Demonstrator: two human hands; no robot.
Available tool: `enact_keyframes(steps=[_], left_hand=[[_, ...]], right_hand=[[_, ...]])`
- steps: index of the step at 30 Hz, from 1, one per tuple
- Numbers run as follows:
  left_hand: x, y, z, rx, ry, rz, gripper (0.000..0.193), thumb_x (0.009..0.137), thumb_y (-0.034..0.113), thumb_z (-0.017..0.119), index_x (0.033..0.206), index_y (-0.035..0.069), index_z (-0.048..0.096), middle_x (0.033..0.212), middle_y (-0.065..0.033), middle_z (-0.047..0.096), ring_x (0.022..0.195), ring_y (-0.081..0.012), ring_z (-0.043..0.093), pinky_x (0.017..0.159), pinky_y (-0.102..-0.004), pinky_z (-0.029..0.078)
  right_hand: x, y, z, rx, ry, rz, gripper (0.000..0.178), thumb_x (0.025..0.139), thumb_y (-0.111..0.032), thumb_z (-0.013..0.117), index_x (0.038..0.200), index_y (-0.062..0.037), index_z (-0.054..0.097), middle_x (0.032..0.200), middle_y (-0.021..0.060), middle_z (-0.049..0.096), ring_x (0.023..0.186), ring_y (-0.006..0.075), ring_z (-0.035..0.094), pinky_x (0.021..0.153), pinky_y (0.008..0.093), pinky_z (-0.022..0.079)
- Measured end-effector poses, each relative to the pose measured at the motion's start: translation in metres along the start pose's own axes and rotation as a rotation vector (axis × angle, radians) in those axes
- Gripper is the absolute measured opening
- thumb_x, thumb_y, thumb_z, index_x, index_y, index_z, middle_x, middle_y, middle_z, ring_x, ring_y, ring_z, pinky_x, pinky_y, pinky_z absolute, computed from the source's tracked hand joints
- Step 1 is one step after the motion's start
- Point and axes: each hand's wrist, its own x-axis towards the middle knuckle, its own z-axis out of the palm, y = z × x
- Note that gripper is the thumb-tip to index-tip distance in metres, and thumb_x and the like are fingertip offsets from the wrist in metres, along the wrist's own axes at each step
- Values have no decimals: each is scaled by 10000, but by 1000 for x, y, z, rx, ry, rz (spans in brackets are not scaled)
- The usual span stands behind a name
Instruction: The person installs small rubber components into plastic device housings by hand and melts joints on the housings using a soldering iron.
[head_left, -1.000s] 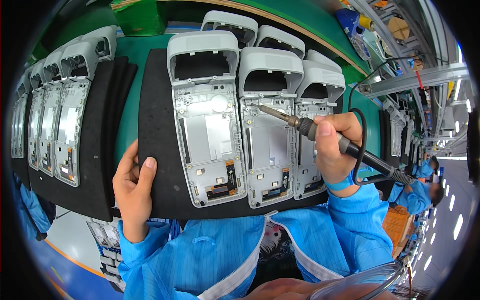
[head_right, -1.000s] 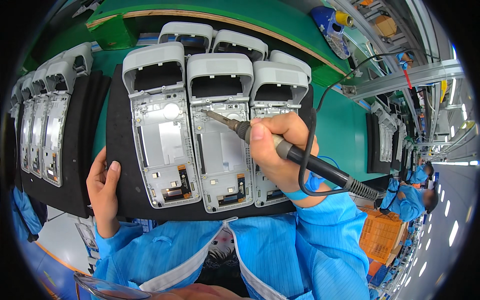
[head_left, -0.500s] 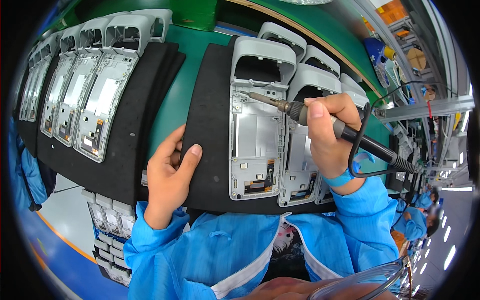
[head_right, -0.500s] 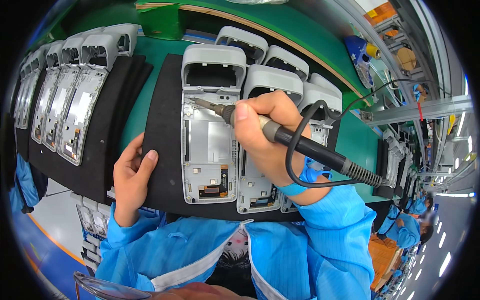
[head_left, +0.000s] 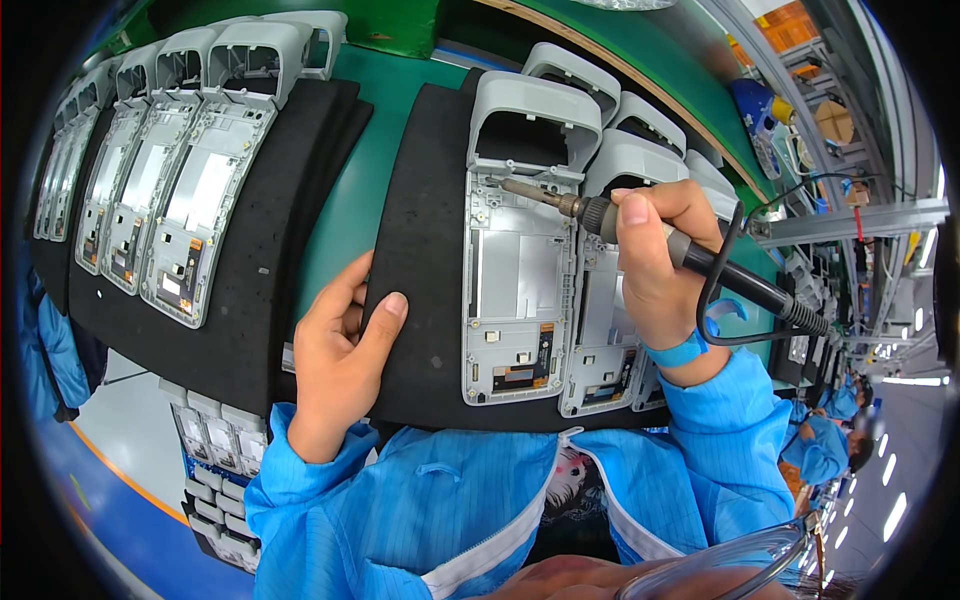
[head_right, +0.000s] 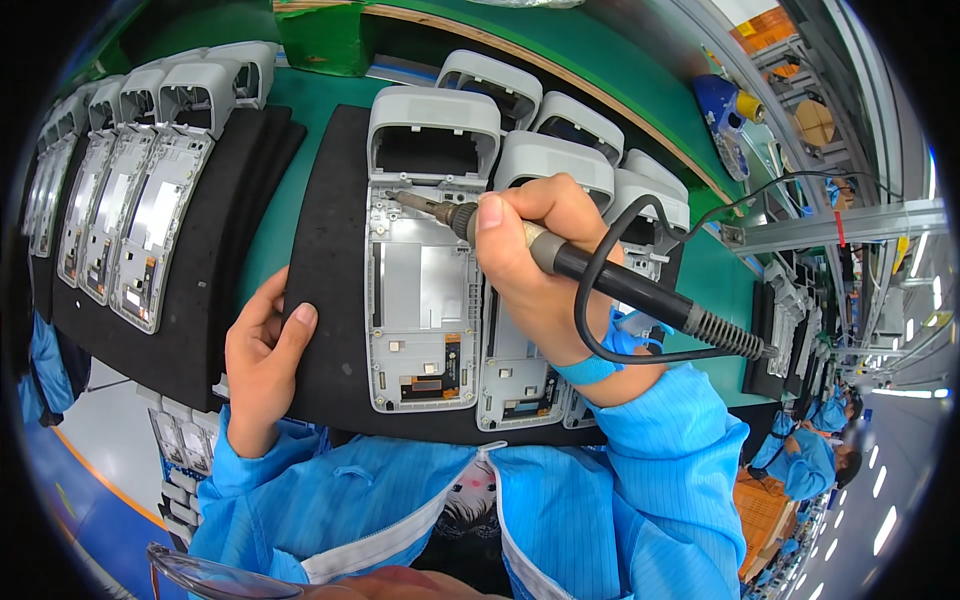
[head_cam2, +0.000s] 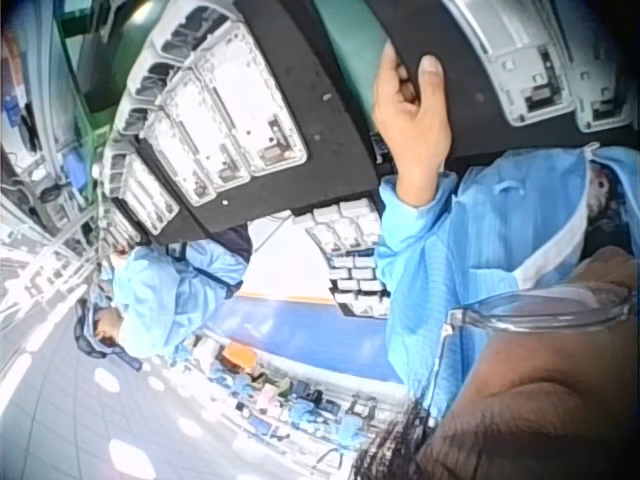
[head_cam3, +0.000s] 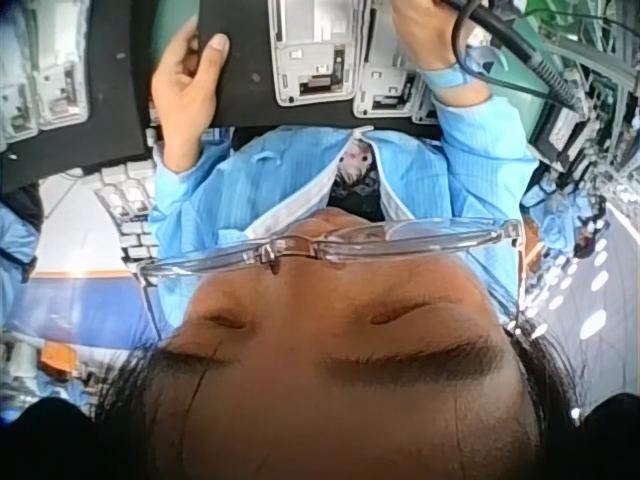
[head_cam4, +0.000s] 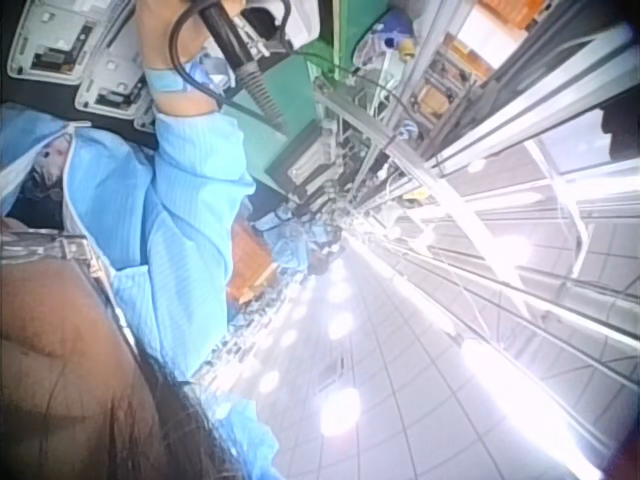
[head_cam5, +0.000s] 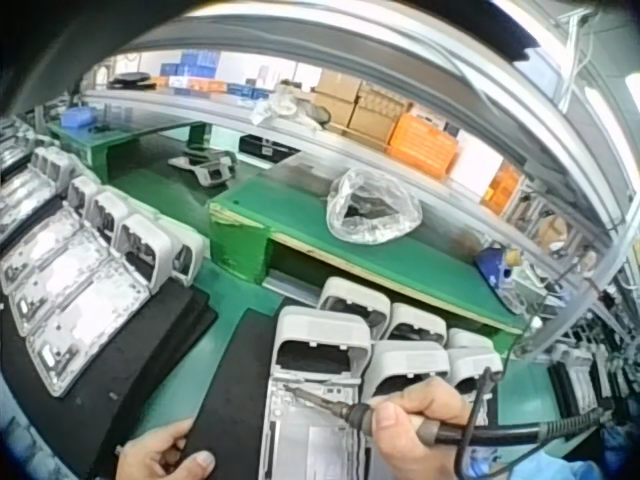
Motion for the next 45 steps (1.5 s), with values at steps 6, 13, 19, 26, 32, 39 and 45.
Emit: enact_keyframes(steps=[6,13,19,26,32,39,45], left_hand=[[1,0,-1,1,-16,-8,387,823,43,531,1169,-91,423,941,-115,581,799,-95,565,688,-200,455],[1,1,-2,2,-18,-7,393,824,46,533,1172,-96,416,955,-125,580,804,-105,571,696,-207,460],[0,4,-3,3,-22,-4,389,826,45,529,1175,-87,417,942,-119,582,806,-109,574,697,-207,464],[2,2,1,10,-57,16,378,827,52,531,1167,-80,433,908,-92,580,737,-81,565,641,-189,454],[3,1,-7,171,23,-8,408,838,143,557,1149,-94,441,885,-83,578,817,-100,538,715,-207,424],[19,13,-3,284,-39,-36,298,877,222,499,1020,-40,510,782,-36,592,719,-51,515,655,-186,396],[18,18,15,329,-14,-1,477,860,272,523,1157,-88,422,961,-124,573,857,-123,527,755,-225,405]], right_hand=[[0,2,0,-5,-2,16,154,806,-141,584,751,-31,492,669,53,550,592,81,495,535,225,415],[1,2,1,3,1,-22,156,805,-140,586,750,-30,491,657,50,548,586,77,492,528,223,412],[0,-3,-9,-64,84,-41,175,807,-177,575,733,-29,519,640,35,543,564,76,475,508,229,398],[-14,8,-138,-168,525,-405,168,838,-126,459,966,-25,497,609,44,465,476,96,372,397,193,291],[-45,22,-220,673,502,237,475,837,-405,327,996,-9,534,522,46,468,370,120,356,326,225,254],[-116,91,-187,929,373,546,532,793,-399,260,1102,-49,513,985,119,560,913,216,523,769,333,402],[-124,109,-176,1111,320,426,419,816,-311,296,1071,-38,485,1195,136,451,1106,278,428,984,377,286]])
